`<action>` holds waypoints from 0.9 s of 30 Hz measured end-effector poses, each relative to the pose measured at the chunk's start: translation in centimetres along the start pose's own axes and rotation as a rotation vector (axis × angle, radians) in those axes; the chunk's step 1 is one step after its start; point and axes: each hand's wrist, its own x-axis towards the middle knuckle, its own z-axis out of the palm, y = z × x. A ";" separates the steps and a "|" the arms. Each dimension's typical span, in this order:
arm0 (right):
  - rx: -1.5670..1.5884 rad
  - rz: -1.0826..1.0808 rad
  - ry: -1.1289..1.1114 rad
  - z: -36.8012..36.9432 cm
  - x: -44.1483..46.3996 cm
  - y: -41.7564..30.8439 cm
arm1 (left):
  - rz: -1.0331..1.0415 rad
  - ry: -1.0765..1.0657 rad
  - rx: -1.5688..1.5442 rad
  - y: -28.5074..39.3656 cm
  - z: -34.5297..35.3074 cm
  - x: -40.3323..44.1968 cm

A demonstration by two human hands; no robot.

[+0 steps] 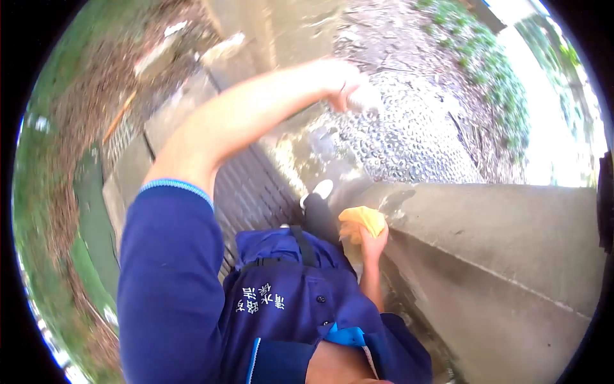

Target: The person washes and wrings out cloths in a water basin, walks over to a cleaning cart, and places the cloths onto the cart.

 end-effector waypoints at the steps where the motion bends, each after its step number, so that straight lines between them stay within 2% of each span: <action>1: 0.054 -0.095 -0.002 0.9 1.8 -0.9 | 0.098 0.062 -0.015 -0.2 1.7 1.8; 2: 0.074 -0.088 0.043 1.2 3.1 -1.9 | 0.197 0.119 -0.043 0.0 3.2 3.2; 4: 0.029 -0.063 0.025 2.6 6.1 -4.1 | 0.124 -0.038 -0.042 1.1 3.4 4.6; 5: 0.203 0.041 -0.034 3.4 7.5 -3.3 | 0.108 -0.041 -0.122 0.5 4.9 5.3; 6: 0.228 0.062 0.007 3.8 8.8 -4.5 | 0.090 -0.053 -0.212 -0.3 6.1 5.8; 7: 0.502 0.211 0.037 3.5 9.7 -6.2 | 0.126 -0.086 -0.206 -0.6 6.1 5.9; 8: 0.774 0.353 0.073 3.2 11.0 -7.2 | 0.067 -0.100 -0.510 -1.0 5.7 6.0; 9: 1.119 0.372 -0.006 3.1 12.3 -6.7 | -0.008 -0.128 -0.815 -1.4 5.8 6.0; 10: 1.287 0.464 -0.037 2.7 13.5 -6.9 | 0.013 -0.181 -0.818 -2.1 6.1 6.0; 11: 1.439 0.512 -0.055 2.3 14.5 -7.1 | -0.041 -0.117 -1.199 -2.8 6.6 5.8; 12: 1.583 0.423 -0.063 2.0 16.0 -8.7 | -0.113 -0.043 -1.570 -3.5 6.9 6.1; 14: 1.673 0.408 0.037 1.8 18.7 -11.1 | -0.129 0.015 -2.165 -4.6 8.0 7.1; 15: 1.687 0.388 0.094 2.2 20.1 -10.4 | -0.175 -0.001 -2.469 -5.9 11.0 8.0; 16: 1.611 0.403 0.139 2.4 21.9 -9.2 | -0.133 -0.249 -2.743 -7.1 11.9 9.8; 18: 1.542 0.394 0.220 3.1 24.1 -9.5 | -0.507 -0.156 -2.541 -9.3 12.5 13.4; 20: 1.590 0.450 0.222 3.4 26.0 -11.2 | -0.548 -0.277 -2.258 -11.1 12.1 15.5; 23: 1.565 0.414 0.350 3.8 27.5 -9.7 | -0.366 -0.350 -1.857 -12.1 9.7 18.1; 24: 1.550 0.380 0.437 3.9 27.6 -9.4 | -0.240 -0.187 -1.612 -12.3 10.2 19.3; 26: 1.577 0.313 0.569 3.6 28.6 -8.3 | -0.118 -0.068 -1.008 -12.6 9.7 22.4; 27: 1.564 0.301 0.626 3.3 29.0 -7.4 | -0.075 -0.079 -1.003 -12.7 9.2 24.0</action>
